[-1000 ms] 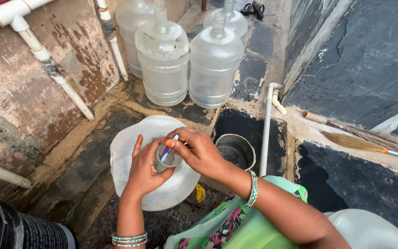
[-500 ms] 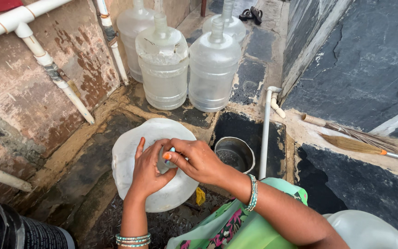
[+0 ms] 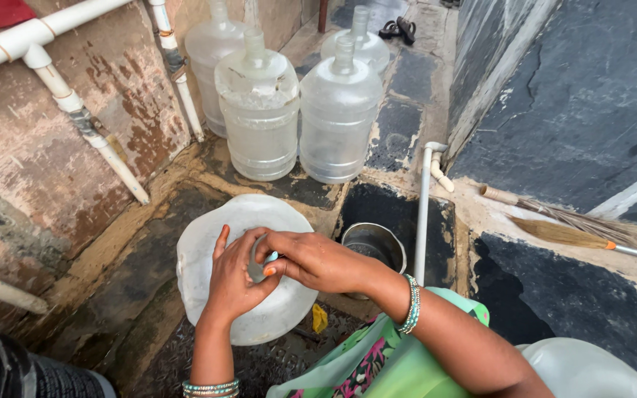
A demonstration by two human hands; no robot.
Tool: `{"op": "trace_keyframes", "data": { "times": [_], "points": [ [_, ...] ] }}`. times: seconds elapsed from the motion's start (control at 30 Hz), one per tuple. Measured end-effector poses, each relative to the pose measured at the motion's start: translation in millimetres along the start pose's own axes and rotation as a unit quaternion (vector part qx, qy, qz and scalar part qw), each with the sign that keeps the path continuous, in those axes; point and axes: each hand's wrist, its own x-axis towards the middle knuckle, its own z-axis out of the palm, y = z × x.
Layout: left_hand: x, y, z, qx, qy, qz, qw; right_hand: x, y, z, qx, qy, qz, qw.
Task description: The person fills a large plastic water jug from a tap, then uses a toothbrush to scrub the inside of the jug's neck. The person repeats this process with another jug.
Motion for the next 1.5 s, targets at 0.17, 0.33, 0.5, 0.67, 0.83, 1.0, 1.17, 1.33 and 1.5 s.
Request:
{"op": "trace_keyframes", "data": {
  "times": [0.17, 0.33, 0.5, 0.67, 0.83, 1.0, 1.17, 1.33, 1.5],
  "points": [
    [-0.3, 2.4, -1.7, 0.002, -0.014, -0.014, 1.0, -1.1, -2.6, -0.9, -0.007, -0.022, 0.021, 1.0],
    [-3.1, 1.3, -1.0, -0.009, -0.017, -0.023, 1.0, -2.7, -2.5, 3.8, -0.009, 0.001, 0.022, 1.0],
    [-0.8, 2.5, 2.2, -0.009, -0.016, -0.032, 0.999, 0.8, -5.7, 6.4, -0.036, 0.06, 0.022, 0.997],
    [-1.1, -1.7, 3.2, -0.001, 0.016, 0.007, 1.0, 3.2, -11.1, 7.6, -0.034, 0.123, 0.118, 0.985],
    [-5.7, -6.6, 2.0, 0.005, 0.023, 0.014, 1.0, 3.3, -10.1, 11.0, -0.005, 0.202, 0.092, 0.975],
    [-3.8, 0.9, 4.4, -0.001, -0.002, -0.002, 1.0, 1.7, -5.7, 6.6, -0.068, 0.208, 0.072, 0.973],
    [5.5, 8.8, 7.5, -0.011, -0.027, -0.006, 1.0, 0.1, -3.2, -10.6, -0.185, 0.076, -0.029, 0.979],
    [4.5, 9.8, 11.5, -0.015, -0.035, 0.019, 0.999, -3.7, -0.8, -24.8, -0.205, 0.042, -0.057, 0.976],
    [5.0, 10.3, 12.4, -0.005, -0.037, 0.031, 0.999, -10.8, 6.8, -31.6, -0.193, 0.02, 0.012, 0.981]
  ]
}}
